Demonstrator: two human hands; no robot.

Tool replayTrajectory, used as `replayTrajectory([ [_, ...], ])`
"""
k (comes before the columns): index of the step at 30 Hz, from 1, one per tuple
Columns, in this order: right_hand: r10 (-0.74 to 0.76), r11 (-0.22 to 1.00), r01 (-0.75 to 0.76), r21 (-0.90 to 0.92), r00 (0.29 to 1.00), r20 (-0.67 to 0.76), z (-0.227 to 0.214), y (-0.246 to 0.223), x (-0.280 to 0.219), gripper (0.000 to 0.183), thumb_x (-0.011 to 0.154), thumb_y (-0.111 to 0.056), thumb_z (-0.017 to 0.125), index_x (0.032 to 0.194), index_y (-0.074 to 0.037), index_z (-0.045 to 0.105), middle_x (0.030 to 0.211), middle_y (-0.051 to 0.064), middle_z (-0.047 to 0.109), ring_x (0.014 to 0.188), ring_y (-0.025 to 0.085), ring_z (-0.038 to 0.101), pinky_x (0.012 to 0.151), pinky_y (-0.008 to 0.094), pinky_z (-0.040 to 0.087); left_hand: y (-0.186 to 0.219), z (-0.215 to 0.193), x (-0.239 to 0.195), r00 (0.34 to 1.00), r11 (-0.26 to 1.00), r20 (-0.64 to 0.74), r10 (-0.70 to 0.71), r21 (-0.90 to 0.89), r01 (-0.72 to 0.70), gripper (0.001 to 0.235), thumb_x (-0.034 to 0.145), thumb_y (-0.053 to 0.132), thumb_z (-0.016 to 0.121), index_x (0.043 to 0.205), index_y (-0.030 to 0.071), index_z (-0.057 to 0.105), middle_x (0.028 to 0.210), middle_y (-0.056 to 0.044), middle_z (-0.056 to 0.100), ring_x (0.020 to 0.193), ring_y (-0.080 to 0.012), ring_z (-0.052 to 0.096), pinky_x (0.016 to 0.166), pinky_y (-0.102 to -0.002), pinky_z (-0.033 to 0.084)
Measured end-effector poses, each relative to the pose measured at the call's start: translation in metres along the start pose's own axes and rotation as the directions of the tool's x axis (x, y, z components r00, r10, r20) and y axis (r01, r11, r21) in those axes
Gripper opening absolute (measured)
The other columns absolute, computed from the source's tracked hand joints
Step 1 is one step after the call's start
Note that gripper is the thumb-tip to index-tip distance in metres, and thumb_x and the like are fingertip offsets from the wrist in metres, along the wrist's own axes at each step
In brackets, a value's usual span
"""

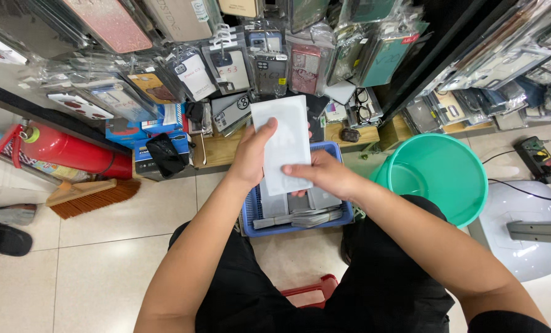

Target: The person sits on a low stool and repeatedly takes small white packets from a blue basket, opens them to reveal black phone screen protectors, and places them back into the basket. The person also wipes a box with a cloth at the start.

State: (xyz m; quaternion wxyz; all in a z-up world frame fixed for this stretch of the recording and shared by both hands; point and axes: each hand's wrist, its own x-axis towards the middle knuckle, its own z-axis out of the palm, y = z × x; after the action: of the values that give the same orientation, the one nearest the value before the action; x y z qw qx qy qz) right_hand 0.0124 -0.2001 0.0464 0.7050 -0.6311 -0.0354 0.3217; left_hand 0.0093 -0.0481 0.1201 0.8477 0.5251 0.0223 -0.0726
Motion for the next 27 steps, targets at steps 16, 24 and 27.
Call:
replayTrajectory([
  [16,0.015,0.997,-0.036,0.065,0.956,0.293,-0.003,0.011,0.019,0.023,0.089,-0.014,0.070,0.072,0.003,0.066,0.055,0.015,0.062,0.049,0.021,0.064,0.050,0.032,0.055,-0.038,-0.036,0.012,0.957,0.949,0.244,-0.158,-0.229,0.216,0.090,0.093,0.070,0.028,0.128,-0.007,0.060,0.108,-0.025,0.070,0.098,-0.0289,0.071,0.085,-0.039,0.059],
  [24,0.004,0.971,-0.066,0.230,0.966,0.259,0.001,-0.002,0.006,0.016,0.086,-0.008,0.070,0.083,0.007,0.067,0.061,0.020,0.066,0.054,0.025,0.067,0.056,0.036,0.057,-0.036,-0.030,-0.004,0.952,0.917,0.276,-0.135,-0.329,0.225,0.101,0.085,0.082,0.024,0.127,-0.002,0.063,0.110,-0.025,0.070,0.089,-0.0299,0.072,0.073,-0.042,0.062],
  [27,-0.005,0.960,-0.065,0.273,0.968,0.249,0.003,-0.005,0.001,0.015,0.085,-0.007,0.070,0.085,0.007,0.066,0.065,0.021,0.067,0.057,0.026,0.069,0.059,0.037,0.058,-0.041,-0.032,-0.008,0.956,0.923,0.274,-0.108,-0.330,0.199,0.102,0.086,0.081,0.022,0.127,-0.002,0.063,0.111,-0.026,0.069,0.087,-0.0301,0.072,0.069,-0.041,0.062],
])
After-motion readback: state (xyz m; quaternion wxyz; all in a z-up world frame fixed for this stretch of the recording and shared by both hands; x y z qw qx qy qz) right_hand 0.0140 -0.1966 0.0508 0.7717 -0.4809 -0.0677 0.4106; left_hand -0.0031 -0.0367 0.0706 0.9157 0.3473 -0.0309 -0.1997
